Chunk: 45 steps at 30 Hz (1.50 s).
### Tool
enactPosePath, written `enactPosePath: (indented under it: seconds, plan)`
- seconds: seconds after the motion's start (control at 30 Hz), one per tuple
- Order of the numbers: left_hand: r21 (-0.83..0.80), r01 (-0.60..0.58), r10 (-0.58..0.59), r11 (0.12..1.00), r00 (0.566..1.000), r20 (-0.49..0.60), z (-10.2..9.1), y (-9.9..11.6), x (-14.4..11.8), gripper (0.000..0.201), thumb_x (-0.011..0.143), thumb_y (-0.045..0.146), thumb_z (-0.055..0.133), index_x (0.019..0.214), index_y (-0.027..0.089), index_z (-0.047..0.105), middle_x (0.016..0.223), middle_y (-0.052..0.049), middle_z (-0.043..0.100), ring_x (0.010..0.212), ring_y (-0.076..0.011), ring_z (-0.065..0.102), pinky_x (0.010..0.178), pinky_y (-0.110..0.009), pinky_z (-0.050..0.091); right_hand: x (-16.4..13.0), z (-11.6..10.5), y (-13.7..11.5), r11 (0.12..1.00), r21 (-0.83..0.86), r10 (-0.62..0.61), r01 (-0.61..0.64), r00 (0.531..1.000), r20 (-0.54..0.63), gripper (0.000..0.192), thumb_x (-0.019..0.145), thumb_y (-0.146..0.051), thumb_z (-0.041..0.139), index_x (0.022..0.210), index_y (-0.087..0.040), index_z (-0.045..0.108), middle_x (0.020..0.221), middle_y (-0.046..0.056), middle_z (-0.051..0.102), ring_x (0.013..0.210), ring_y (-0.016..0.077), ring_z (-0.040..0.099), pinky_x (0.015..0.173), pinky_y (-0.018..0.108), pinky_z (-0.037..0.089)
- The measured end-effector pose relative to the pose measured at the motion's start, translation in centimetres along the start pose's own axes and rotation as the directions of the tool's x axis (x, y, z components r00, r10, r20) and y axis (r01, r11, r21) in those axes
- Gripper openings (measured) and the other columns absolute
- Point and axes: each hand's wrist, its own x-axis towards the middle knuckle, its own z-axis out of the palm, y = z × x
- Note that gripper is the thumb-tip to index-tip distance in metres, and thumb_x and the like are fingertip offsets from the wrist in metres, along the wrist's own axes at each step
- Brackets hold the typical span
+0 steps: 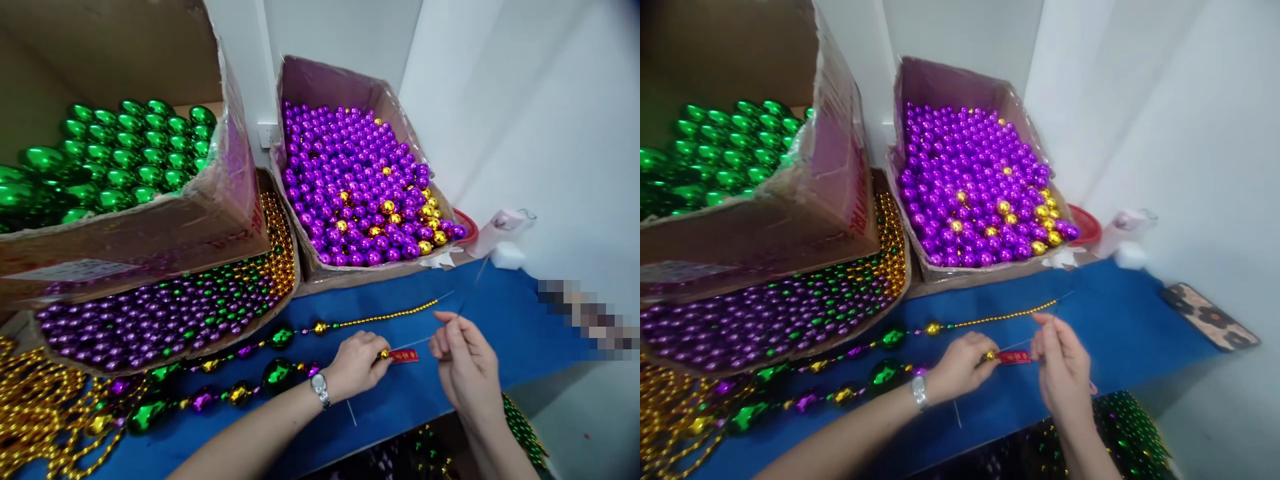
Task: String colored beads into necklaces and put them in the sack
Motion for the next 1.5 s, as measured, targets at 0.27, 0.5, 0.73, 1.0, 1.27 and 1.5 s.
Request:
enactPosePath:
  seconds: [0.27,0.5,0.73,1.0,1.27,1.5]
  plan:
    - [0.135,0.075,-0.081,0.988,0.996,0.041,-0.6,-1.1,0.6,0.028,0.086,0.045,0.050,0.095,0.020,0.058,0.097,-0.007,0.061,0.090,-0.0223,0.057,0.074,-0.032,0.048,1.5,-1.1,0.5,0.997,0.023,0.073,-0.070,0.988,-0.138,0.032,0.083,-0.044,0.061,0.101,-0.018,0.061,0.066,-0.002,0.051,0.053,0.0067,0.044,0.047,0.018,0.035]
    - [0.306,0.106,-0.138,0.946,0.987,0.085,-1.2,-1.5,0.4,0.025,0.082,0.042,0.054,0.090,0.018,0.058,0.097,-0.009,0.060,0.093,-0.0267,0.055,0.073,-0.037,0.050,3.6,-2.1,0.4,0.990,0.141,0.045,-0.006,0.959,-0.281,0.030,0.080,-0.042,0.066,0.100,-0.020,0.062,0.067,-0.004,0.051,0.052,0.0048,0.044,0.044,0.015,0.034]
    - [0.428,0.119,-0.186,0.896,0.976,0.116,-2.3,-2.1,0.6,0.028,0.078,0.039,0.058,0.089,0.014,0.061,0.095,-0.014,0.060,0.090,-0.0319,0.055,0.067,-0.043,0.051,3.0,-1.0,0.7,0.994,0.108,0.056,-0.032,0.972,-0.230,0.032,0.082,-0.043,0.063,0.103,-0.019,0.061,0.068,-0.002,0.051,0.054,0.0066,0.045,0.046,0.017,0.036]
    - [0.256,-0.016,0.063,0.967,0.983,-0.174,-11.3,0.9,2.5,0.027,0.090,0.038,0.044,0.103,0.020,0.059,0.093,-0.008,0.063,0.087,-0.0215,0.058,0.078,-0.034,0.047,0.8,0.1,2.6,0.995,-0.058,0.083,-0.087,0.994,-0.068,0.032,0.086,-0.043,0.057,0.105,-0.018,0.060,0.063,-0.002,0.047,0.055,0.0109,0.045,0.048,0.021,0.037]
    - [0.636,0.179,-0.076,0.751,0.980,-0.185,-19.2,-1.8,11.0,0.023,0.086,0.029,0.048,0.100,0.016,0.059,0.092,-0.014,0.064,0.094,-0.0293,0.056,0.079,-0.041,0.044,-0.8,0.8,2.7,0.974,-0.198,0.136,-0.111,0.984,0.118,0.034,0.089,-0.046,0.049,0.107,-0.018,0.060,0.063,-0.002,0.049,0.057,0.0122,0.049,0.053,0.023,0.041]
    - [0.647,0.167,-0.130,0.744,0.986,-0.105,-18.5,-4.0,13.2,0.025,0.075,0.018,0.059,0.101,0.017,0.060,0.095,-0.015,0.066,0.095,-0.0333,0.058,0.081,-0.048,0.041,-1.3,1.6,1.3,0.970,-0.215,0.137,-0.114,0.986,0.098,0.039,0.088,-0.049,0.049,0.103,-0.016,0.063,0.059,-0.002,0.049,0.053,0.0122,0.049,0.052,0.024,0.041]
